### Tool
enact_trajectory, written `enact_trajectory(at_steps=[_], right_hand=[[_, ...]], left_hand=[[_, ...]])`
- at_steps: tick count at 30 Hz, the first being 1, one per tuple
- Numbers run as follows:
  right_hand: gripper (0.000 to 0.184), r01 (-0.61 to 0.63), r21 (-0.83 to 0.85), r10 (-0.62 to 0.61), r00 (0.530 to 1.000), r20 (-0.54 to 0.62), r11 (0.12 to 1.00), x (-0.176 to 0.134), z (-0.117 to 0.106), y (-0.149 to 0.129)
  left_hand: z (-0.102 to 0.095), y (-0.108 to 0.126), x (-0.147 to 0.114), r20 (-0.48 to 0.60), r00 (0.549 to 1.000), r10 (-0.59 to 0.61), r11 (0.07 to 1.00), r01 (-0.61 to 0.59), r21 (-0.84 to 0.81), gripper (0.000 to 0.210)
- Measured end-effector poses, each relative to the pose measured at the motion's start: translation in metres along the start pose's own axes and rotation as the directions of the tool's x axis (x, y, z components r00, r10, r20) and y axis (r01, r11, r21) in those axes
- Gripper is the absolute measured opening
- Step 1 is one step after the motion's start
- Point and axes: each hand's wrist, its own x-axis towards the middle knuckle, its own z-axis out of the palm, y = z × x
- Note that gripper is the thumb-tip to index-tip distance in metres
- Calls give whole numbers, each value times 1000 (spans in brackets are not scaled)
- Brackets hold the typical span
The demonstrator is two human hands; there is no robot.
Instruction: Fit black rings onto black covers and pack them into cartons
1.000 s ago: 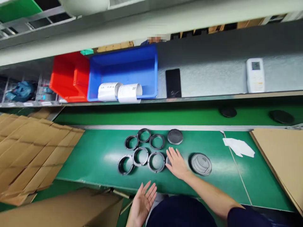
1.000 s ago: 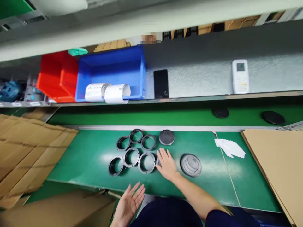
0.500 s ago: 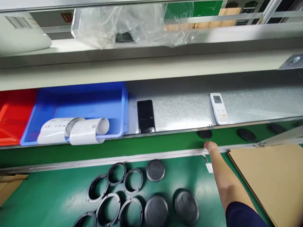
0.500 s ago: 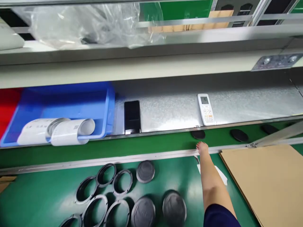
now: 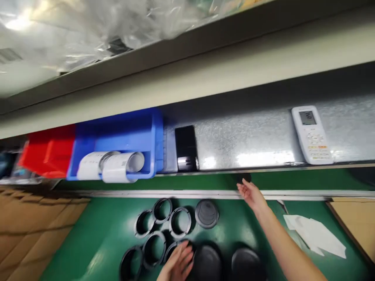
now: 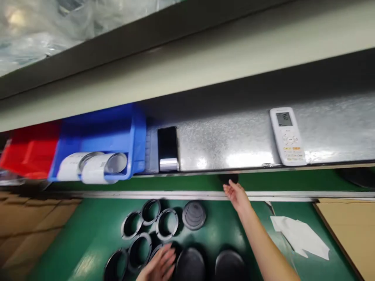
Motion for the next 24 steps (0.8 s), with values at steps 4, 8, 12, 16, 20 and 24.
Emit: enact_trajectory(at_steps=[4, 8, 12, 16, 20, 24], right_hand=[[33, -172, -130, 215, 831, 513, 976, -148, 22, 98], [40, -21, -421, 308, 716, 626, 907, -230, 22, 134], [42, 660, -549, -219, 719, 659, 514, -234, 23, 120], [32, 940, -330, -340, 338, 878, 83, -241, 33, 106], [35, 960, -278, -236, 278, 931, 38, -258, 42, 121], [46, 947, -301, -165, 317, 934, 112, -265, 42, 136]], left_hand=[[66, -3, -12, 337, 911, 237, 969, -199, -144, 74], [82, -2, -35, 421, 834, 357, 933, -292, -213, 74], [59, -10, -66, 439, 823, 360, 930, -281, -236, 71], [40, -22, -88, 483, 816, 317, 946, -234, -226, 81], [29, -31, -104, 463, 825, 324, 943, -241, -232, 84], [17, -36, -114, 488, 819, 301, 950, -213, -229, 84]])
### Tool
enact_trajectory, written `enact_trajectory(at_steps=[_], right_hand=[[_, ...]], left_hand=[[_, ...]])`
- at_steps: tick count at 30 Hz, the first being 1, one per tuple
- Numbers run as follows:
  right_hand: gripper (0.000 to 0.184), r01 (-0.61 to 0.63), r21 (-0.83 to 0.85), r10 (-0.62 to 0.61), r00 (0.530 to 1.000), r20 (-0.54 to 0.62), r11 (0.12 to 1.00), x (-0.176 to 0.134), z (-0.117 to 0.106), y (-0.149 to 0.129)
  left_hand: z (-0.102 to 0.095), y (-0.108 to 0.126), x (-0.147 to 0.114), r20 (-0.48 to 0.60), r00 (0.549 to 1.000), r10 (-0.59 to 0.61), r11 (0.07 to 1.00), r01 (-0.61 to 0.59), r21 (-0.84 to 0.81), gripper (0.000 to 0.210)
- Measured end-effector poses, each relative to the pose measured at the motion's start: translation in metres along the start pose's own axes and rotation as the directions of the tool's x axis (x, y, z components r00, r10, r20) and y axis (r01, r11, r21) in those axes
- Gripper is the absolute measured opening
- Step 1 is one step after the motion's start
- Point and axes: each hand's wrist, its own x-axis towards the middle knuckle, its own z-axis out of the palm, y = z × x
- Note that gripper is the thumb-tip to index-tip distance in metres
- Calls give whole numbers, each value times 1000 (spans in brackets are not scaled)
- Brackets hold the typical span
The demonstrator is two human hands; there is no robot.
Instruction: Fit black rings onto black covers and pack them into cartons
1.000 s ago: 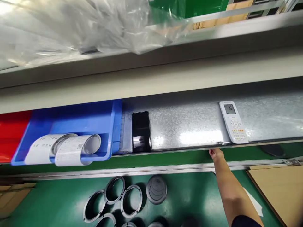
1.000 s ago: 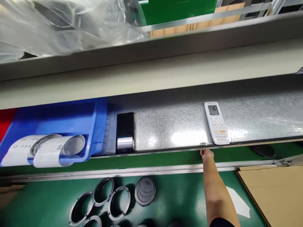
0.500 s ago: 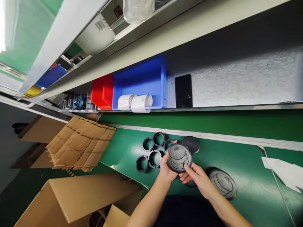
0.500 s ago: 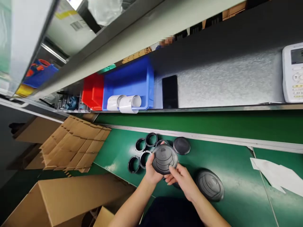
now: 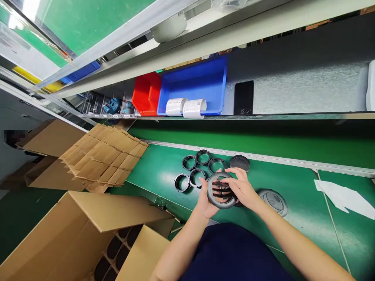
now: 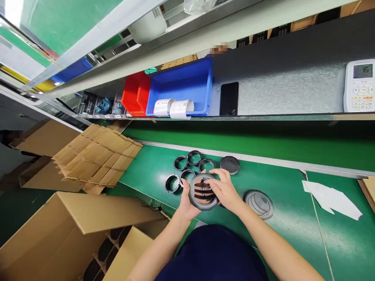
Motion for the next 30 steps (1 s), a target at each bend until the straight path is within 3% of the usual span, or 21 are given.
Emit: enact_trajectory(at_steps=[10, 12, 15, 18, 21, 23, 25, 26, 28, 30], right_hand=[[61, -209, 234, 203, 978, 50, 949, -10, 2, -10], [58, -176, 169, 172, 984, 38, 970, -18, 7, -9], [51, 28, -49, -22, 992, 125, 998, -35, 21, -5], [68, 171, -159, -113, 940, 321, 972, -52, 42, 1], [99, 69, -144, 6, 887, 461, 987, -62, 63, 7], [117, -20, -123, 85, 833, 547, 992, -62, 74, 10], [120, -48, -97, 97, 794, 601, 994, -54, 83, 15], [118, -40, -86, 84, 793, 604, 995, -47, 87, 19], [113, -34, -121, 93, 846, 525, 992, -22, 92, 32], [107, -111, -255, 191, 930, 314, 960, 13, 96, 52]], left_hand=[[-9, 1, -10, 22, 998, -63, 994, 64, -87, 88], [-14, 2, -10, 7, 997, -73, 992, 73, -107, 88], [-33, -1, -12, -75, 996, -41, 988, 29, -151, 78], [-60, -9, -19, -146, 978, -150, 982, 129, -141, 73], [-84, -20, -26, -162, 939, -302, 950, 284, -128, 80], [-93, -25, -29, -192, 936, -296, 952, 273, -140, 79], [-100, -25, -28, -235, 932, -275, 958, 243, -156, 77], [-104, -23, -26, -255, 926, -277, 957, 241, -163, 77], [-111, -14, -24, -304, 911, -280, 957, 239, -165, 81], [-118, -3, -24, -357, 899, -254, 966, 218, -140, 82]])
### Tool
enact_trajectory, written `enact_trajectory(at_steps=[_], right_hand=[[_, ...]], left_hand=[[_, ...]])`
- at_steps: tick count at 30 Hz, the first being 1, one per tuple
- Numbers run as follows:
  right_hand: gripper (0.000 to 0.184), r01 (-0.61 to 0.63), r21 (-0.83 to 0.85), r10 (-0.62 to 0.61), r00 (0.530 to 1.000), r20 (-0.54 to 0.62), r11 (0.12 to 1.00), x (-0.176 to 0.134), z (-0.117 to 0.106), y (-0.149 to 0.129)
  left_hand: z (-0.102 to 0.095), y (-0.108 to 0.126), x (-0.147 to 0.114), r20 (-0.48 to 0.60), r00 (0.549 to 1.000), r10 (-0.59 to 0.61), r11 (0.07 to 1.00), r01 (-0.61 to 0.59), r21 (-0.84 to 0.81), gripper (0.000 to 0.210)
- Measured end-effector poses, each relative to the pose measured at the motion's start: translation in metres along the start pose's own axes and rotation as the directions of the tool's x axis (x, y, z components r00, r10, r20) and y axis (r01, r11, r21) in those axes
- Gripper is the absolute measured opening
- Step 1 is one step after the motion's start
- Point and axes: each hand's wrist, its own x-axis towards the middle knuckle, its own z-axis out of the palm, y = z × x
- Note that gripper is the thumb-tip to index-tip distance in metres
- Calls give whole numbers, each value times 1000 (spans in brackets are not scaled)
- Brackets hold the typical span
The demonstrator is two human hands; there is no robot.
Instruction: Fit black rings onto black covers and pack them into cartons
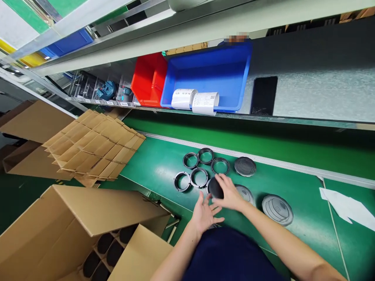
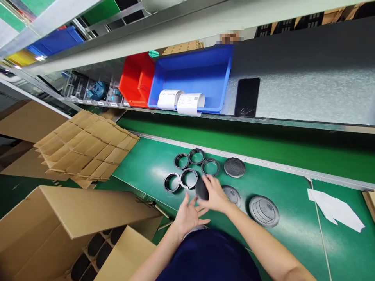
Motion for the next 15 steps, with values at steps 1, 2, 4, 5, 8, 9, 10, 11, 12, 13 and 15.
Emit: enact_trajectory(at_steps=[1, 2, 4, 5, 8, 9, 10, 11, 12, 13, 15], right_hand=[[105, -88, -60, 81, 991, -107, 994, 21, -2, 9], [104, -164, -118, 139, 972, -191, 979, 41, -4, 17], [103, -227, -229, 168, 954, -250, 947, 76, -3, 35], [104, -224, -279, 158, 958, -238, 934, 89, 0, 43], [104, -224, -375, 161, 968, -193, 900, 107, 13, 61], [104, -233, -389, 171, 967, -188, 891, 108, 17, 64], [103, -234, -396, 172, 967, -187, 888, 108, 19, 66], [101, -227, -395, 163, 968, -191, 890, 108, 20, 66], [98, -214, -388, 143, 969, -203, 896, 109, 19, 65], [94, -198, -379, 118, 968, -224, 904, 112, 17, 63], [86, -181, -357, 80, 957, -278, 916, 120, 13, 56]], left_hand=[[-3, 6, 0, -18, 1000, 24, 1000, -23, 9, 80], [-7, 12, -1, -29, 998, 49, 999, -49, 15, 79], [-14, 22, -3, -43, 996, 76, 997, -75, 10, 75], [-18, 26, -4, -55, 995, 77, 997, -78, -4, 73], [-30, 38, -10, -121, 989, 81, 993, -90, -74, 69], [-34, 42, -12, -144, 986, 84, 990, -99, -102, 68], [-39, 46, -14, -166, 982, 87, 985, -109, -130, 67], [-43, 49, -15, -188, 978, 89, 981, -119, -155, 66], [-46, 52, -16, -210, 974, 88, 976, -127, -177, 66], [-50, 54, -16, -232, 969, 86, 973, -132, -191, 65], [-56, 57, -13, -289, 953, 96, 972, -152, -179, 66]])
